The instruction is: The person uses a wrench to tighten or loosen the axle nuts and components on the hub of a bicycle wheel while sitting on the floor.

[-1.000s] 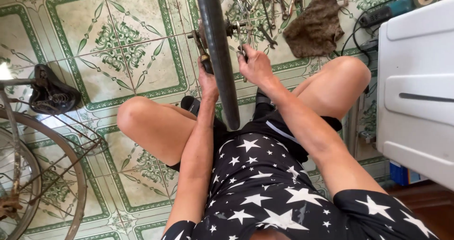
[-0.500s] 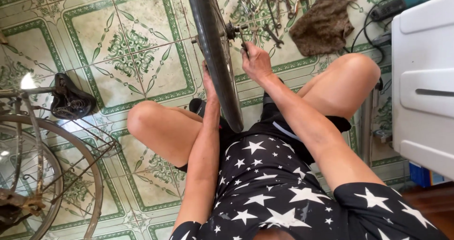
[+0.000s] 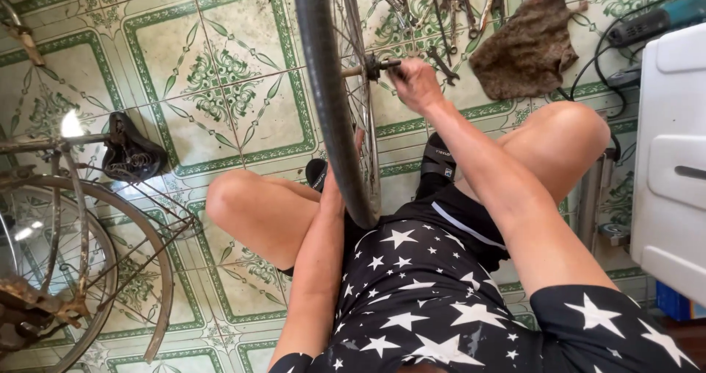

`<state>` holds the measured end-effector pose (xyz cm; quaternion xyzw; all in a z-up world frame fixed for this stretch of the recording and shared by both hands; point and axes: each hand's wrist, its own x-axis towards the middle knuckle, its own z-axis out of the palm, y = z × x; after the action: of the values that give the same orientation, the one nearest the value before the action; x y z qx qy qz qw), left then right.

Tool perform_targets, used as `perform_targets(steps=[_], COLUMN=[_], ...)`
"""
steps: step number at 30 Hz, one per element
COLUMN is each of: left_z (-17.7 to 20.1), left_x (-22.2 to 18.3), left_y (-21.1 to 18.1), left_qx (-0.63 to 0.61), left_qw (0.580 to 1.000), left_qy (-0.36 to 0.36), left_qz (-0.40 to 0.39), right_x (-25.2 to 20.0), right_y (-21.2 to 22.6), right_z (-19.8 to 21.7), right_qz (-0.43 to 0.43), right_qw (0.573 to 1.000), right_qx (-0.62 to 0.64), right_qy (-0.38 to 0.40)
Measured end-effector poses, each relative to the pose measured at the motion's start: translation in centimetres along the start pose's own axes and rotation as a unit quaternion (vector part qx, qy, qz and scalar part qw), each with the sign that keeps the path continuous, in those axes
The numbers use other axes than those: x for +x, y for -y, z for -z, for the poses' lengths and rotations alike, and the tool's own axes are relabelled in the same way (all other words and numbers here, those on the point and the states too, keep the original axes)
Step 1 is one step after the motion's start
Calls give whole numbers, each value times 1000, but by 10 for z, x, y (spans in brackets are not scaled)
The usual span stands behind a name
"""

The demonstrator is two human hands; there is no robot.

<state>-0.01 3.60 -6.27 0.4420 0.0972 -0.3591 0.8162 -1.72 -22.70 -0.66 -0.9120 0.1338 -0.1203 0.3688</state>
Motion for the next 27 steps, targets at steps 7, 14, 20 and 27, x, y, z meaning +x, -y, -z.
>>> perform_targets(steps=[7, 14, 20, 27], left_z=[12, 3, 3, 7], left_x=[-12, -15, -12, -8], left_y=[-13, -21, -18, -11], left_qx=[79, 119, 180, 225], left_qw=[997, 991, 981, 970], left_qy=[-12, -27, -25, -24], left_qz=[-9, -50, -74, -91], right_x=[36, 64, 63, 44], right_y=[-15, -4, 2, -16], right_z=[-13, 5, 11, 12], right_qz=[77, 101, 83, 42], right_qw=[992, 988, 990, 993], right_qx=[-78, -117, -112, -105], right_qy=[-54, -25, -10, 13])
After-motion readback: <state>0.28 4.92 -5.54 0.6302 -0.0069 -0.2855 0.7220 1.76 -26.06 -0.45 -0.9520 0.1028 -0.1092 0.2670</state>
